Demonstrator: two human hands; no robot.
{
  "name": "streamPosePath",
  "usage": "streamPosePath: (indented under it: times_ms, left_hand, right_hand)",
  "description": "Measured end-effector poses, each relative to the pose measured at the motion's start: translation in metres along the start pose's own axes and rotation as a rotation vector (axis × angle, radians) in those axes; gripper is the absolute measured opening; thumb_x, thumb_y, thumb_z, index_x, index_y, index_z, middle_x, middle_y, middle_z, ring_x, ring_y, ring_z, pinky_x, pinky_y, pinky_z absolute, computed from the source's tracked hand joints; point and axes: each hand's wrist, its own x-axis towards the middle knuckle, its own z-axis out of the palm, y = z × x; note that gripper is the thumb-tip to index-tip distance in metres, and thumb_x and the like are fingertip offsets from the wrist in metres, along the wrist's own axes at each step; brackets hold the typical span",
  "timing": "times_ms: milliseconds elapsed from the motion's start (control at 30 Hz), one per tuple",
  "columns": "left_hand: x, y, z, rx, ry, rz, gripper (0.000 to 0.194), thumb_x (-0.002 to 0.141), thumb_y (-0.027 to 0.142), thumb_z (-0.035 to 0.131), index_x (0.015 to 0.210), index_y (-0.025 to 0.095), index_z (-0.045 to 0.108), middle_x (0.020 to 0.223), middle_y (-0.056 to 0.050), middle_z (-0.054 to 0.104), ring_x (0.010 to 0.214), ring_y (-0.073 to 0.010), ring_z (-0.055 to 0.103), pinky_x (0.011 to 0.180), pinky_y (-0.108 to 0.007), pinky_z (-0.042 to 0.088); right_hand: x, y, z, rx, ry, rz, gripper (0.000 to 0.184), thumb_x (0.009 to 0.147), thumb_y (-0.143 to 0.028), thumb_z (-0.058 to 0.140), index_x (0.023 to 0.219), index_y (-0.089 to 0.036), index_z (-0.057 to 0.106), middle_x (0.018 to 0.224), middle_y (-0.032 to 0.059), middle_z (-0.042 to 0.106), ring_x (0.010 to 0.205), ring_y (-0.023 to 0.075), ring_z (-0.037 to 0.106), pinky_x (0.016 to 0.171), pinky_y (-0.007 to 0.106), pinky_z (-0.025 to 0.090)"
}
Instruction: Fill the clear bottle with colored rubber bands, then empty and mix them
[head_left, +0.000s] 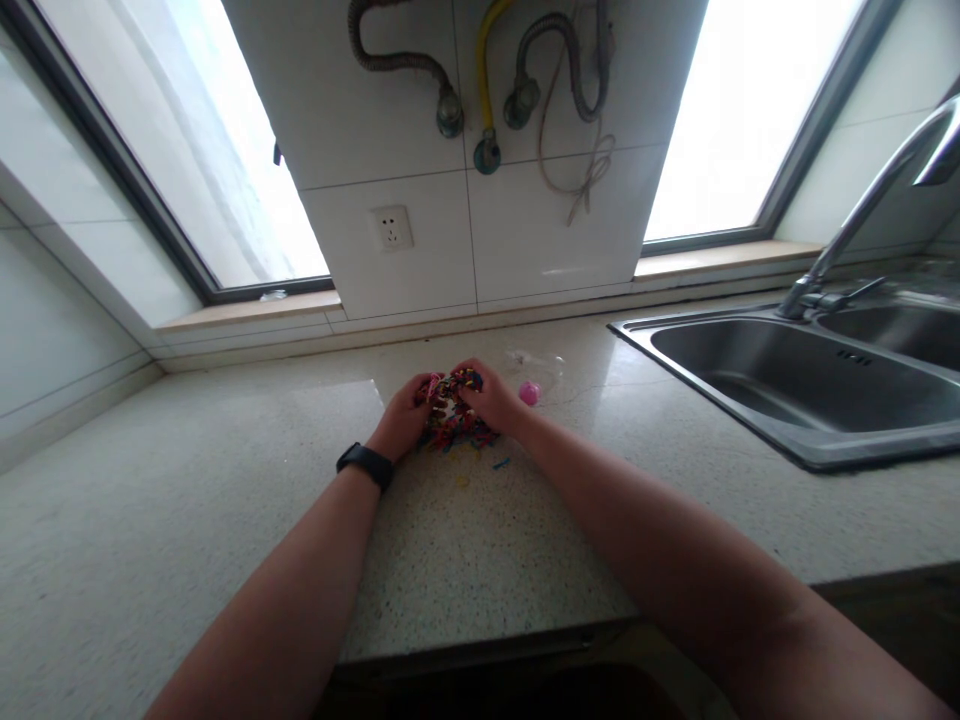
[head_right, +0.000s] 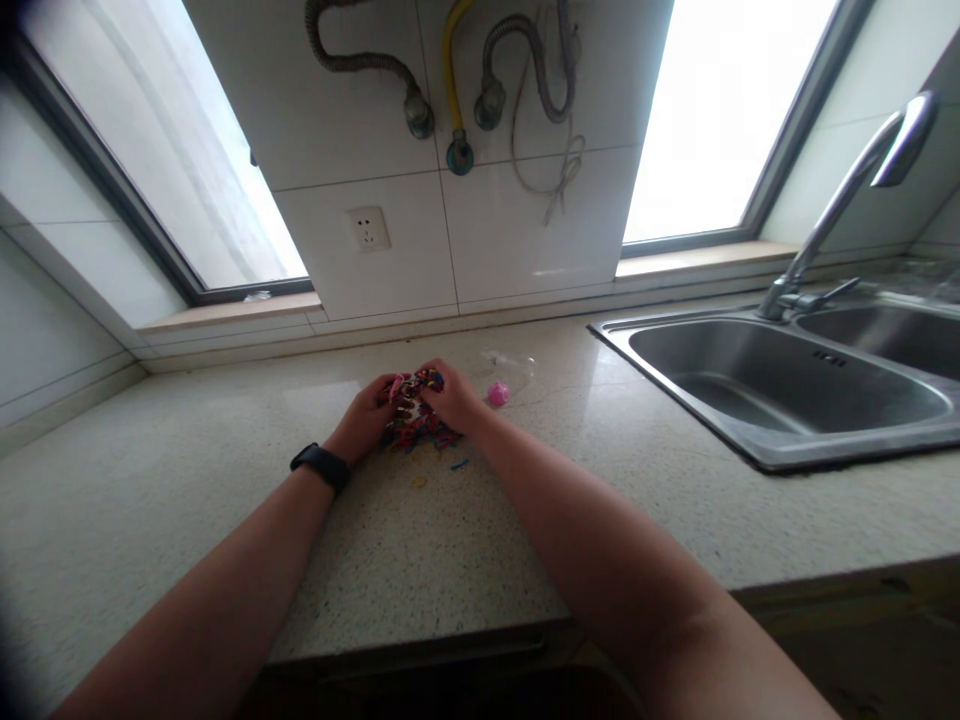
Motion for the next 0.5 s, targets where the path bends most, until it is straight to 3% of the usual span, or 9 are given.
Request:
streamPosePath:
  times_ms: [167,300,500]
  left_hand:
    - [-0.0022,0.0079,-0.0003,0.066,0.047,-0.03,0.038,0.083,0.038,0.06,0.116,0.018,0.06,0.095,-0.006,0.068,0.072,-0.0134,0.062,0.062,-0.024,0.049]
    - [-0.002,0.0092,-0.002,0.147,0.095,-0.01,0.03,0.085,0.041,0.058,0.098,0.015,0.063,0.077,-0.002,0.062,0.061,-0.011,0.053,0.056,-0.021,0.041]
    - [-0.0009,0.0061,-0.0017,0.088,0.113,-0.063,0.047,0.088,0.056,0.05,0.105,0.015,0.066,0.07,0.002,0.049,0.056,-0.0096,0.042,0.051,-0.021,0.034]
  right_hand:
    - [0.0003,0.0049,0.0,0.046,-0.013,0.057,0.017,0.083,-0.029,0.054,0.097,-0.02,0.059,0.081,-0.001,0.061,0.076,0.0152,0.056,0.073,0.027,0.044]
    - [0.0012,0.0071,0.0004,0.067,-0.002,0.077,0.016,0.085,-0.033,0.051,0.09,-0.019,0.059,0.077,-0.0011,0.06,0.073,0.0145,0.053,0.07,0.026,0.042]
    - [0.003,0.011,0.0023,0.154,0.0,0.16,0.025,0.087,-0.042,0.049,0.083,-0.019,0.057,0.073,-0.001,0.056,0.069,0.0141,0.05,0.062,0.025,0.038]
